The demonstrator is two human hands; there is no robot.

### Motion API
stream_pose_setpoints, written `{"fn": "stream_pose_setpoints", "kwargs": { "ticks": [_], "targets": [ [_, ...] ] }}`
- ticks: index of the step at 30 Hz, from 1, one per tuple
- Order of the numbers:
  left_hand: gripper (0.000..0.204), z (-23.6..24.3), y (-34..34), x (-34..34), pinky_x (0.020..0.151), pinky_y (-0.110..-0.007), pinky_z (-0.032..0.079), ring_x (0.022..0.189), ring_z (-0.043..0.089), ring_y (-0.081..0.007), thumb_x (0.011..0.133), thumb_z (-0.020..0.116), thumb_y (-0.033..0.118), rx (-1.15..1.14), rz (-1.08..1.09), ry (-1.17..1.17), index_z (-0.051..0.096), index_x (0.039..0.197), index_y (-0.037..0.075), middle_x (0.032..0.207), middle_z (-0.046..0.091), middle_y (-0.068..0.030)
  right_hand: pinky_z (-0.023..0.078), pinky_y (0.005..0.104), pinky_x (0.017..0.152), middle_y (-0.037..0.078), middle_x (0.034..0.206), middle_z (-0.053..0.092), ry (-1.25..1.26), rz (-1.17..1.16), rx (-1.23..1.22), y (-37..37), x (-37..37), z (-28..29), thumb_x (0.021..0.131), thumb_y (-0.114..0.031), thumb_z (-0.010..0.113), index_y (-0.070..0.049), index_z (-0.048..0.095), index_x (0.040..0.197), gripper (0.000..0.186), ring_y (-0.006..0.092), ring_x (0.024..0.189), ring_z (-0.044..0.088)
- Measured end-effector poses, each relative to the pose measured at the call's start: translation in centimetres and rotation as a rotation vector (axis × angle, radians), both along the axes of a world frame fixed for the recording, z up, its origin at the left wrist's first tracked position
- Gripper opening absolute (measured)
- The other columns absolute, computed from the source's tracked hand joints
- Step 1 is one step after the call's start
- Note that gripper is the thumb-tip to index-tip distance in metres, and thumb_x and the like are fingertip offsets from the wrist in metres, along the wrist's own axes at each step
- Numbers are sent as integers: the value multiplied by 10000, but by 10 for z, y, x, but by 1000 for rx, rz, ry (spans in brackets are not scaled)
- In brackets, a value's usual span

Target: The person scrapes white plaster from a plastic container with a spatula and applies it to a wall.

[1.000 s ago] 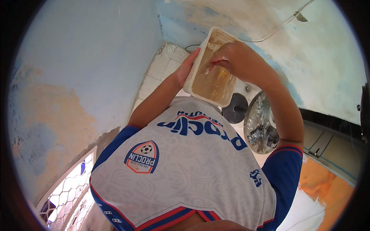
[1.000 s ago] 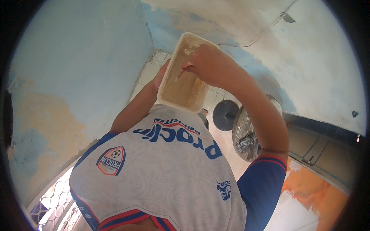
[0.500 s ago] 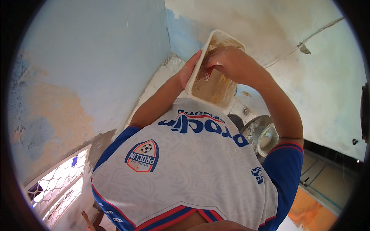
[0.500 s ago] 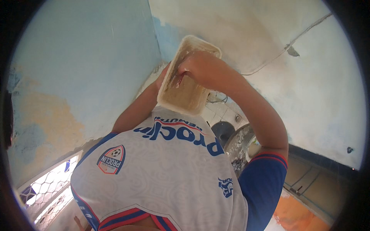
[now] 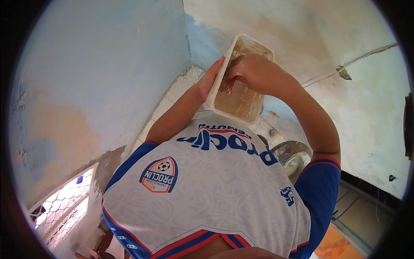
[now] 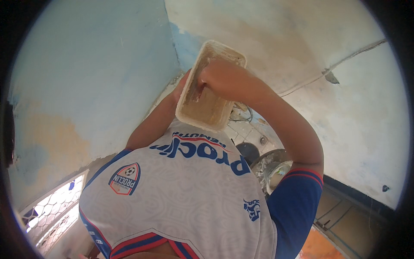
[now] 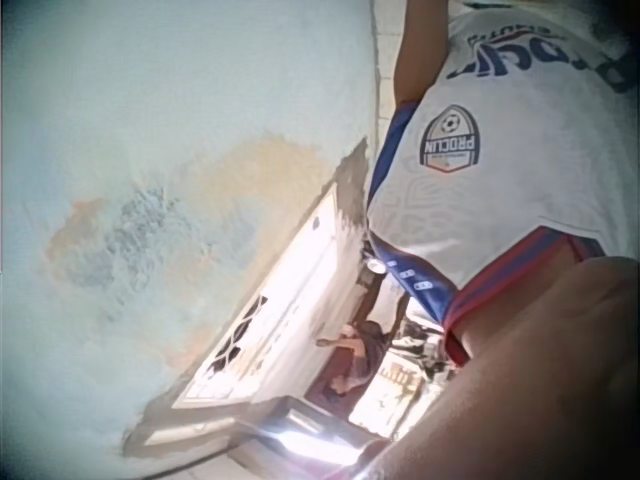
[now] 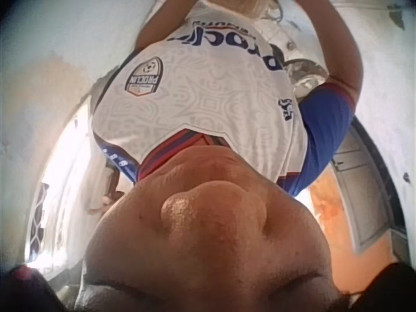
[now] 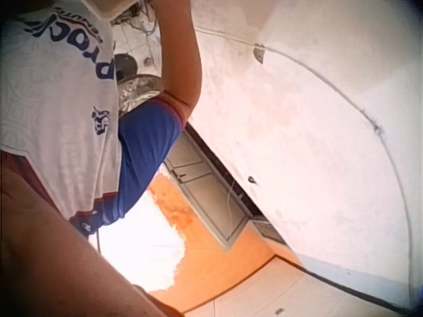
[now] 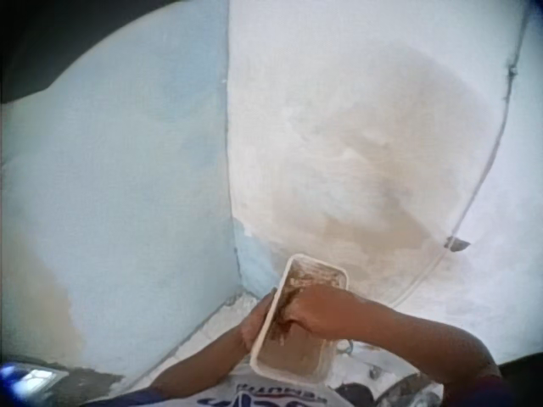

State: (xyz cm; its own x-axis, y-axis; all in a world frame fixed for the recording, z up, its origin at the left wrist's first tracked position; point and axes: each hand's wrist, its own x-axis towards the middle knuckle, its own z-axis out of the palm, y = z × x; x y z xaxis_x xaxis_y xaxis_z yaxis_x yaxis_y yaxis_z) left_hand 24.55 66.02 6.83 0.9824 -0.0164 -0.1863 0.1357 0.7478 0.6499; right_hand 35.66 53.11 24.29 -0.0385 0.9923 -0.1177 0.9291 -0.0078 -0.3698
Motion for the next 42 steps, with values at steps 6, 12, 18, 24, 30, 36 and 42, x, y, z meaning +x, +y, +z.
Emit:
{"fn": "stream_pose_setpoints", "kwargs": {
  "ticks": [6, 12, 18, 24, 30, 36, 42],
  "targets": [
    [674, 25, 24, 5, 939, -386, 552, 1045, 653, -216, 1048, 388, 635, -393, -128, 43, 557, 1422, 101, 1201, 670, -102, 558, 418, 790, 125, 957, 756, -43, -134, -269, 28, -3, 20, 846, -6, 603, -132, 815, 993, 287, 310, 904, 707],
    [657, 19, 86, 1, 972, -359, 538, 1050, 651, -204, 1054, 393, 618, -243, -186, -85, 546, 1435, 104, 1188, 664, -88, 560, 416, 802, 113, 938, 755, -30, -223, -192, 78, -15, 42, 873, -48, 632, -158, 821, 984, 244, 306, 915, 702],
    [667, -2, 146, 4, 965, -346, 542, 1060, 653, -204, 1047, 405, 620, 86, -165, -54, 540, 1439, 97, 1200, 668, -95, 554, 405, 843, 125, 953, 748, -45, -251, -3, 125, -29, 6, 875, -29, 635, -125, 815, 988, 233, 315, 930, 696],
    [748, 14, 185, -3, 1038, -438, 519, 1166, 648, -290, 1043, 330, 658, -421, -422, -222, 473, 1510, 91, 1338, 636, -140, 549, 409, 868, 122, 997, 745, -7, -364, -194, 143, -47, 24, 846, 17, 639, -110, 815, 981, 256, 313, 964, 690],
    [753, 29, 205, -13, 1072, -453, 504, 1195, 639, -290, 1042, 316, 664, -255, -338, -176, 465, 1520, 102, 1388, 609, -144, 547, 414, 864, 124, 1013, 734, 23, -319, -65, 165, -67, 53, 836, 16, 652, -76, 804, 976, 226, 322, 987, 684],
    [706, 11, 211, -7, 1046, -430, 528, 1196, 642, -264, 1056, 334, 630, -344, -390, -103, 477, 1513, 111, 1393, 606, -132, 550, 421, 862, 138, 976, 731, -111, -423, -248, 183, -73, 23, 865, -42, 668, -66, 796, 982, 176, 327, 982, 692],
    [699, 11, 221, -7, 1101, -397, 482, 1266, 605, -250, 1056, 344, 625, -283, -374, -105, 476, 1516, 115, 1421, 594, -133, 550, 414, 867, 136, 947, 734, -108, -425, -51, 183, -60, 18, 871, -72, 689, -65, 797, 968, 145, 333, 960, 695]
  ]
}}
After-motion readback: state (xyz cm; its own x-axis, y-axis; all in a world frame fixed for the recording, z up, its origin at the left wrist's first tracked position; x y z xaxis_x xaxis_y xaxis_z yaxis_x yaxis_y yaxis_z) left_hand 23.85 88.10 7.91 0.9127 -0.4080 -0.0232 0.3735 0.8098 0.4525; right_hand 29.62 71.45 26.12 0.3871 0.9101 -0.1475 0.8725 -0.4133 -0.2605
